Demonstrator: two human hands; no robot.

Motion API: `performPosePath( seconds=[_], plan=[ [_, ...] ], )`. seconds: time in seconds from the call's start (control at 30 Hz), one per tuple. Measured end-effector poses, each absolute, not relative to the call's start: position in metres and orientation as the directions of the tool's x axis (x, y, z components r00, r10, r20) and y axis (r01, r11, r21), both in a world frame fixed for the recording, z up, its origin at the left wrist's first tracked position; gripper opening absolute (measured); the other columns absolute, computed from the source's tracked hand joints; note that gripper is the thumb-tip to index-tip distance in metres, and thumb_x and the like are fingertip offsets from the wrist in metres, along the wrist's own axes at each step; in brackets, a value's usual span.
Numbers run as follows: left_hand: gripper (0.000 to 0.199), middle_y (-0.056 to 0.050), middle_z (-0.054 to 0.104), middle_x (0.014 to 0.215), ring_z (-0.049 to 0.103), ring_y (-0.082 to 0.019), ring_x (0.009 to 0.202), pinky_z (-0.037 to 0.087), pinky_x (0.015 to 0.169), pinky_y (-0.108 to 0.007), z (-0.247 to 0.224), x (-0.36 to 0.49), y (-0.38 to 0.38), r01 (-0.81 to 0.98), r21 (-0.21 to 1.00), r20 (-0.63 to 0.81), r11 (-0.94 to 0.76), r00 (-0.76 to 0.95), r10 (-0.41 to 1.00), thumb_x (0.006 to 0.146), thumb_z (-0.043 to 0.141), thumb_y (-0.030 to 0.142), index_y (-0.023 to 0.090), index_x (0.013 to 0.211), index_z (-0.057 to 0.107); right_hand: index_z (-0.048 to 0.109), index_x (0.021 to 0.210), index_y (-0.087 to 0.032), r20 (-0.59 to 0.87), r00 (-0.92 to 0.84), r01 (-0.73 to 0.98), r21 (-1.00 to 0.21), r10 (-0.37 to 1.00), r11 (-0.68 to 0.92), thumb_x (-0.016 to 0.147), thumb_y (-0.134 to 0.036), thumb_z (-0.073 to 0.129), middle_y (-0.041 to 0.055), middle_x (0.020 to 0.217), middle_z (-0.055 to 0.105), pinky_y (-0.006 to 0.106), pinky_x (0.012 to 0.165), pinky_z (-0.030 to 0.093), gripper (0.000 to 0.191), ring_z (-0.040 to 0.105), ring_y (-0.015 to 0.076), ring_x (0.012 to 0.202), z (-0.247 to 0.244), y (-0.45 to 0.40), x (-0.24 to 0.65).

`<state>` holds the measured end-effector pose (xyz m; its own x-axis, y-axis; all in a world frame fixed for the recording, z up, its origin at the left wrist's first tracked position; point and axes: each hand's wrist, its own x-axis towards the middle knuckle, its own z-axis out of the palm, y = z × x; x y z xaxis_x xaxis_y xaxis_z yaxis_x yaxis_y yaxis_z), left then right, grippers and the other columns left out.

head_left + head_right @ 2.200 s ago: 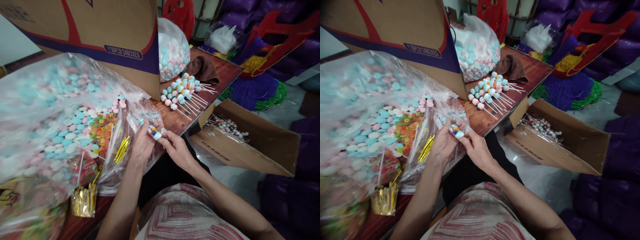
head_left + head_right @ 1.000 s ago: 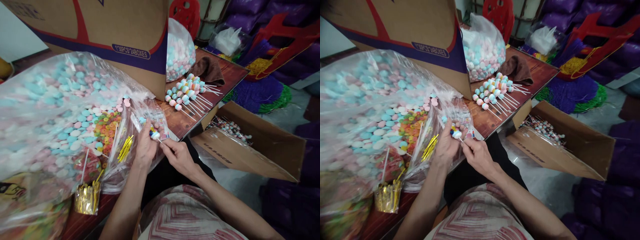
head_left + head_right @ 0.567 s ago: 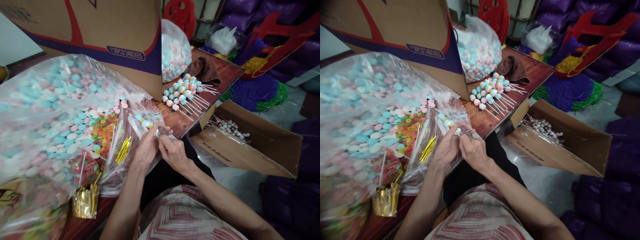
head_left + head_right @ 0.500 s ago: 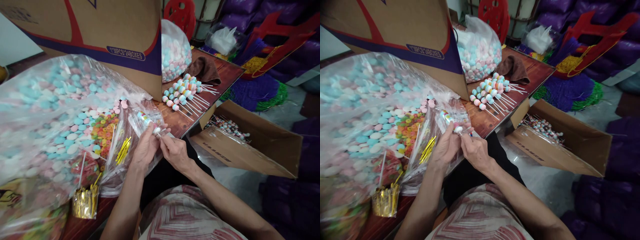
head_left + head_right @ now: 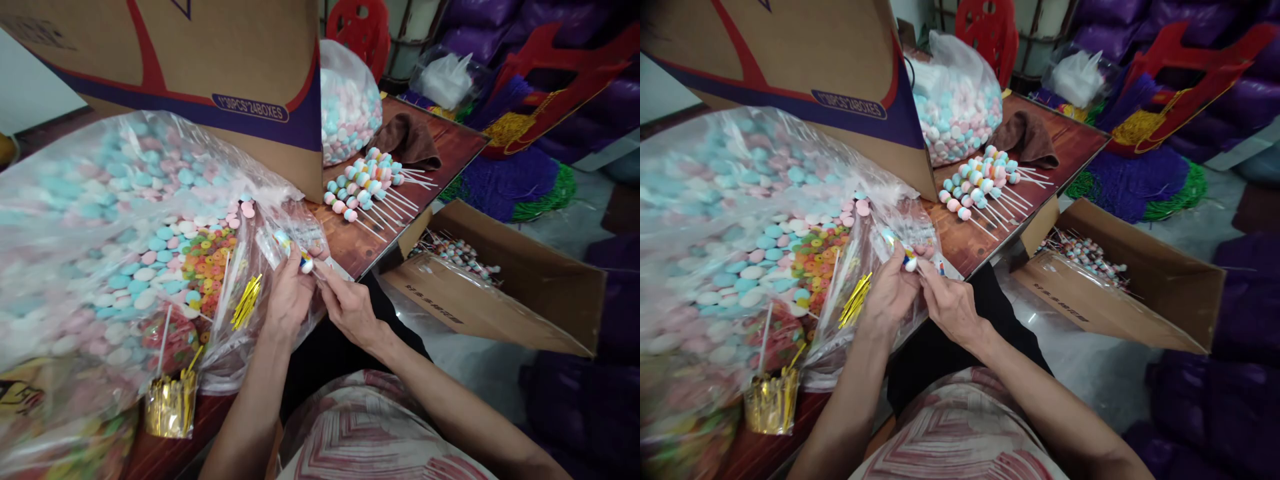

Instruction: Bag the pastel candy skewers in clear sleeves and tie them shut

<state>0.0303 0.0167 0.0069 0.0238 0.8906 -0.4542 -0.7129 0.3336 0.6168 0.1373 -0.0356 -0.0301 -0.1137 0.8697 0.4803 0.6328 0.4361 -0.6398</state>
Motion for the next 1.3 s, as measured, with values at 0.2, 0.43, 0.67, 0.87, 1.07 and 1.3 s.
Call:
performPosePath(
  seconds=[0.2, 0.43, 0.67, 0.87, 1.07, 1.3],
  plan=[
    [0.028, -0.008, 0.072, 0.078, 0.073, -0.02, 0.087, 0.057, 0.083, -0.03, 0.008, 0.031, 0.017, -0.708, 0.603, -0.498, 0.368, 0.026, 0.867, 0.093, 0.062, 0.036, 0.012, 0.079, 0.065, 0.065, 0.131, -0.012, 0.516, -0.204, 0.744, -0.471, 0.832, 0.474, 0.1, -0.013, 0.038, 0.0071, 0.072, 0.073, 0.026, 0.063, 0.054, 0.041, 0.066, 0.0153, 0.06, -0.035, -0.035, 0.14],
    [0.031, -0.006, 0.07, 0.075, 0.072, -0.02, 0.089, 0.055, 0.086, -0.031, 0.004, 0.035, 0.011, -0.648, 0.687, -0.38, 0.329, 0.066, 0.923, 0.092, 0.062, 0.041, 0.013, 0.079, 0.065, 0.062, 0.132, -0.014, 0.433, -0.159, 0.716, -0.568, 0.887, 0.406, 0.101, -0.016, 0.037, 0.0085, 0.085, 0.076, 0.024, 0.061, 0.054, 0.04, 0.07, 0.0159, 0.066, -0.031, -0.034, 0.14],
    [0.027, -0.004, 0.071, 0.076, 0.072, -0.018, 0.087, 0.055, 0.086, -0.031, 0.005, 0.034, 0.015, -0.68, 0.628, -0.422, 0.378, 0.111, 0.9, 0.089, 0.066, 0.04, 0.014, 0.083, 0.066, 0.059, 0.135, -0.011, 0.52, -0.099, 0.736, -0.536, 0.849, 0.414, 0.101, -0.016, 0.042, 0.0109, 0.097, 0.077, 0.027, 0.076, 0.059, 0.038, 0.074, 0.0179, 0.079, -0.028, -0.036, 0.139],
    [0.031, -0.004, 0.069, 0.073, 0.073, -0.021, 0.09, 0.055, 0.085, -0.032, 0.004, 0.035, 0.013, -0.668, 0.613, -0.463, 0.422, 0.129, 0.877, 0.089, 0.065, 0.045, 0.015, 0.078, 0.064, 0.06, 0.137, -0.015, 0.487, -0.178, 0.772, -0.47, 0.855, 0.428, 0.101, -0.012, 0.038, 0.006, 0.082, 0.075, 0.024, 0.068, 0.056, 0.042, 0.07, 0.0146, 0.069, -0.03, -0.038, 0.14],
    [0.029, -0.002, 0.069, 0.073, 0.073, -0.021, 0.088, 0.055, 0.085, -0.033, -0.004, 0.039, 0.007, -0.638, 0.655, -0.402, 0.404, 0.158, 0.902, 0.082, 0.073, 0.044, 0.016, 0.082, 0.063, 0.056, 0.141, -0.016, 0.394, -0.19, 0.794, -0.476, 0.899, 0.377, 0.1, -0.01, 0.036, 0.0087, 0.092, 0.076, 0.023, 0.06, 0.054, 0.046, 0.072, 0.0169, 0.072, -0.03, -0.037, 0.137],
    [0.03, -0.004, 0.069, 0.074, 0.073, -0.021, 0.086, 0.056, 0.086, -0.034, 0.003, 0.034, 0.012, -0.655, 0.613, -0.4, 0.442, 0.225, 0.889, 0.087, 0.068, 0.044, 0.015, 0.081, 0.064, 0.057, 0.138, -0.022, 0.385, -0.138, 0.582, -0.714, 0.913, 0.389, 0.1, -0.014, 0.04, 0.0073, 0.119, 0.073, 0.026, 0.082, 0.058, 0.042, 0.072, 0.0176, 0.101, -0.021, -0.032, 0.144]
  ],
)
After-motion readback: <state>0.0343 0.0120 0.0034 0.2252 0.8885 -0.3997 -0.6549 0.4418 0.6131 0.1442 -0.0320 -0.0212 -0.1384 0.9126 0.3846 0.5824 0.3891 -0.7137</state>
